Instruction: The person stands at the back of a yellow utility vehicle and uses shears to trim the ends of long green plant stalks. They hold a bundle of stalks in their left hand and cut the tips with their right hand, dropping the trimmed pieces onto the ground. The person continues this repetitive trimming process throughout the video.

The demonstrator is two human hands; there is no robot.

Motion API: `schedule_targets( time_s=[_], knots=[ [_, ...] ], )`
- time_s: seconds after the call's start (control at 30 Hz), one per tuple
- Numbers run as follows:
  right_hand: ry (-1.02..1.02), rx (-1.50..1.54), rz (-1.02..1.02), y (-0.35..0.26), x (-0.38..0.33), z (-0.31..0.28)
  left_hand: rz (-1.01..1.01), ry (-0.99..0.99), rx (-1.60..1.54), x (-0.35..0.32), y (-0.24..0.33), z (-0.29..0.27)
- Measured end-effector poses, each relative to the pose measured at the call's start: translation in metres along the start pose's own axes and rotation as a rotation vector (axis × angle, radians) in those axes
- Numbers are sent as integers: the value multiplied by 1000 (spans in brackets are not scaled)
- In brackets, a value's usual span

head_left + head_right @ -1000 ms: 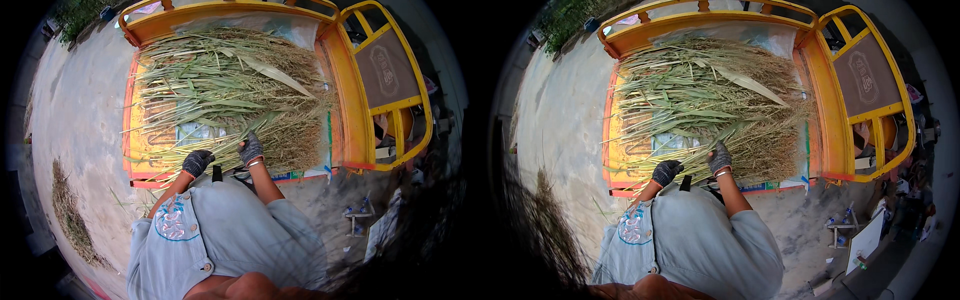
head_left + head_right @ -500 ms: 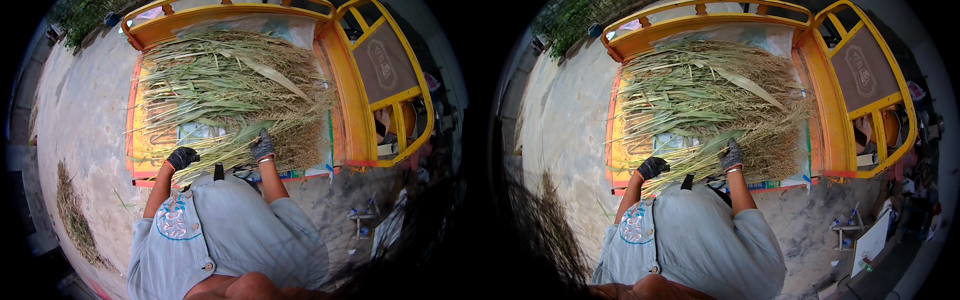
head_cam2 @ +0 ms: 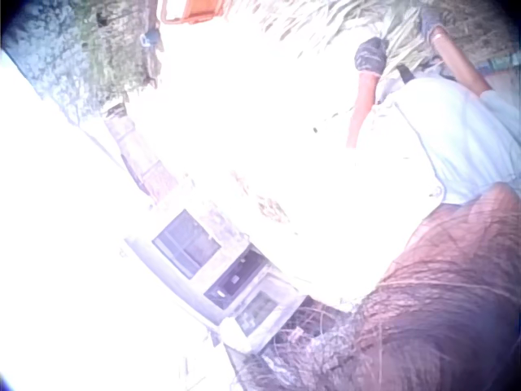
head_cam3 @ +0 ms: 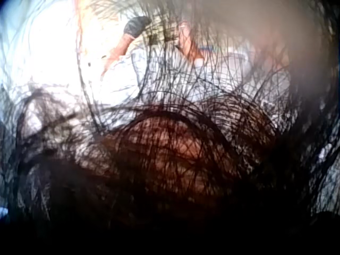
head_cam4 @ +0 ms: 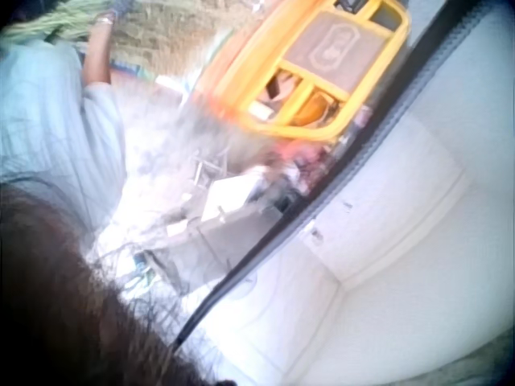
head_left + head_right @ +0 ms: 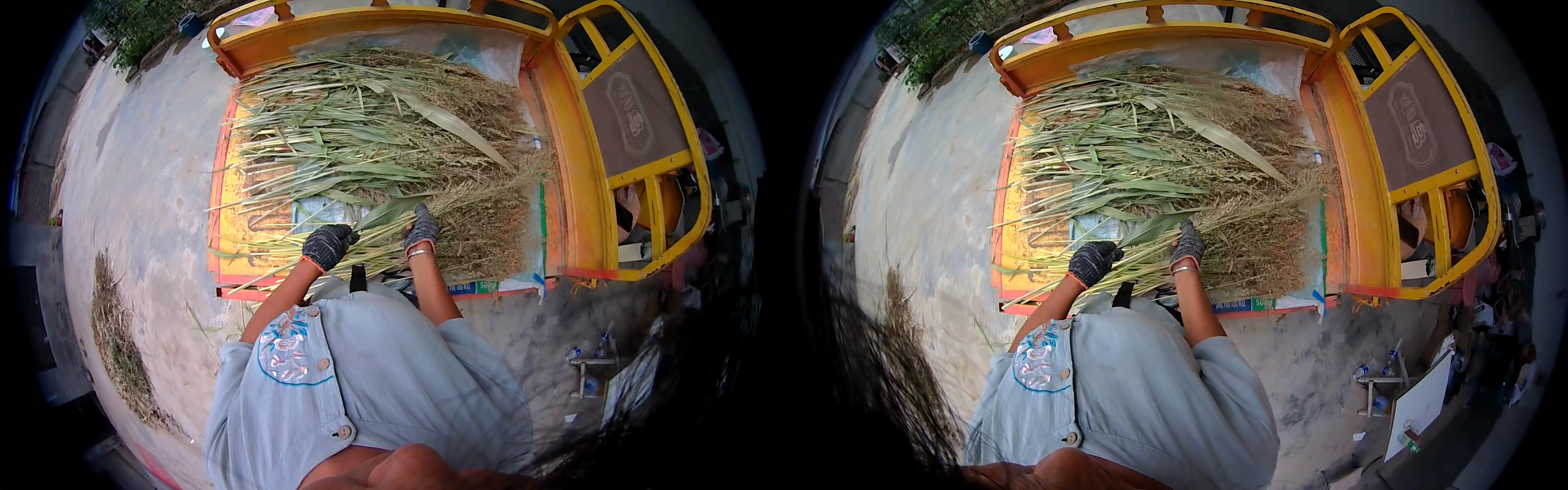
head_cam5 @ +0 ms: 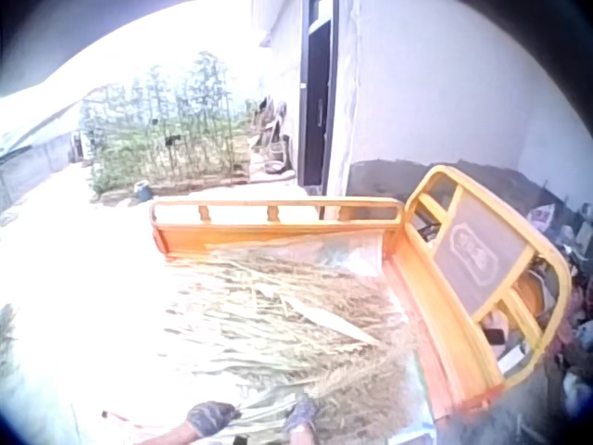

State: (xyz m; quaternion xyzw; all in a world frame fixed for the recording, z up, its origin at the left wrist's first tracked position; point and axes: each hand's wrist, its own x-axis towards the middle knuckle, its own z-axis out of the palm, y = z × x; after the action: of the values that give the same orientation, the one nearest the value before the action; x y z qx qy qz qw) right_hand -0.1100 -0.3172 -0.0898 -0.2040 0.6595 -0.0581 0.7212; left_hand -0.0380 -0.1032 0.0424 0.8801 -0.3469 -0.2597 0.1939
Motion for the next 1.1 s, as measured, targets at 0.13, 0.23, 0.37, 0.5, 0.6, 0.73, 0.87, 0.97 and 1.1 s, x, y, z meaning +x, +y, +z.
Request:
schedule_targets(
  time_s=[0.13, 0.23, 0.37, 0.5, 0.6, 0.73, 0.87, 0.97, 1.1],
  knots=[
    [155, 173, 83, -21, -7, -7, -128, -61, -159, -39, -58, -15],
    [124, 209, 95, -31, 27, -36, -351, -80, -631, -101, -145, -37],
    [91, 113, 117, -15, 43, -23, -921, 320, 413, -245, -271, -103],
    [35, 94, 168, 13, 32, -5, -1549, 509, 541, -300, -237, -138],
    [269, -358, -70, 29, 40, -21, -1541, 665, 497, -301, -241, -115],
    [458, -710, -702, 22, 18, -14, -1314, 576, 358, -293, -289, -40],
    [-135, -702, -472, 15, 29, 64, -1217, 286, 228, -235, -287, -1],
    [-157, -1412, -1112, 31, 19, 147, -1091, 278, 49, -205, -286, -4],
    [132, -1566, -1497, 34, 80, 200, -999, 388, -39, -192, -294, -11]
  ],
)
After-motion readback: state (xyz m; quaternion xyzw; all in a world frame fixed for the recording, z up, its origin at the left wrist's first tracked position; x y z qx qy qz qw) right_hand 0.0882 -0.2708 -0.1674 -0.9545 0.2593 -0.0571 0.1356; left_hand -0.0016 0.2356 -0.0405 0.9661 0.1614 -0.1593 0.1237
